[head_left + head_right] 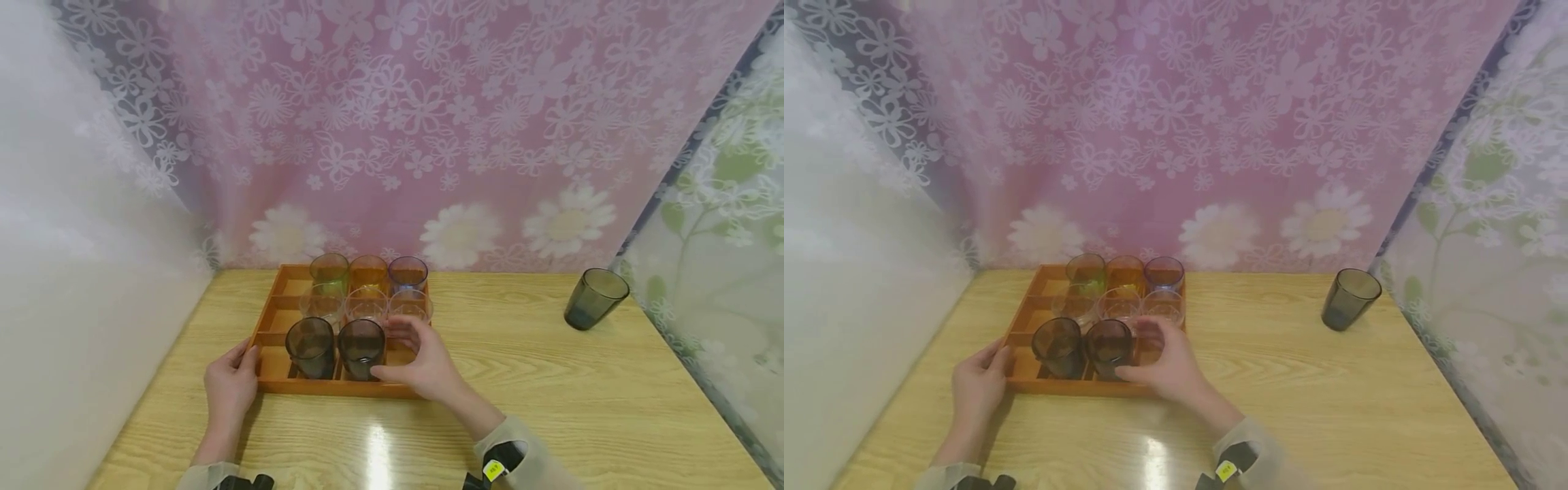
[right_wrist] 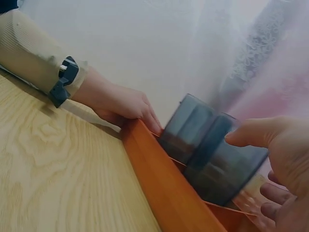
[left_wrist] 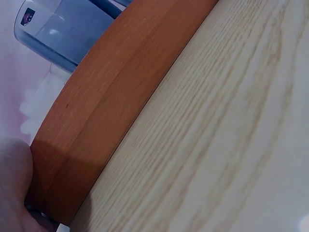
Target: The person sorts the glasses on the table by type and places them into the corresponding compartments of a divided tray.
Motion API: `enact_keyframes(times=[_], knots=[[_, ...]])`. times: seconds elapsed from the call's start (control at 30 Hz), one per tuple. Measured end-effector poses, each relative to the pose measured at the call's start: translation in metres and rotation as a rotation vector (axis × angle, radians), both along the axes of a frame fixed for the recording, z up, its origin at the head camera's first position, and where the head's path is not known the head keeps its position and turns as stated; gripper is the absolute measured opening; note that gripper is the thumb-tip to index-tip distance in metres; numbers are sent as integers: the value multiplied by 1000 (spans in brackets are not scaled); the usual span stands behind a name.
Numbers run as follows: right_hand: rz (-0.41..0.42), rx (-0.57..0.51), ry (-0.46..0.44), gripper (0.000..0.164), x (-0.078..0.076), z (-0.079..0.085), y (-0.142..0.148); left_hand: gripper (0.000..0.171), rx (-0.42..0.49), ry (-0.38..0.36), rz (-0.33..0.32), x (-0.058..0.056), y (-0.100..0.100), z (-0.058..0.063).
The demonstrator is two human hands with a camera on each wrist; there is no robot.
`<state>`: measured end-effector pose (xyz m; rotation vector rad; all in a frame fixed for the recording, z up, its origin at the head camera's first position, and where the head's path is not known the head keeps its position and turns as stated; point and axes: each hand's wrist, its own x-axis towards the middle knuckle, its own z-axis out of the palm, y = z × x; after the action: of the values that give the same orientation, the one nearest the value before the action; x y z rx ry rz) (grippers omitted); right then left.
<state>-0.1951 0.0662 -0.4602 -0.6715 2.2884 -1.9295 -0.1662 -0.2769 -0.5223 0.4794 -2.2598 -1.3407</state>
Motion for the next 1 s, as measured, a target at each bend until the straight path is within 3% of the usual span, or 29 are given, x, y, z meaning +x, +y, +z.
enact_keyframes(times=[0.33,0.57,1.0], knots=[[-76,-63,46,72,-3,0,55,31,-13,2,3,0,-1,-2],[-160,-43,33,71,-2,8,89,33,-3,-4,-10,1,0,-1],[-329,35,101,67,1,6,152,32,7,-9,-7,2,1,2]])
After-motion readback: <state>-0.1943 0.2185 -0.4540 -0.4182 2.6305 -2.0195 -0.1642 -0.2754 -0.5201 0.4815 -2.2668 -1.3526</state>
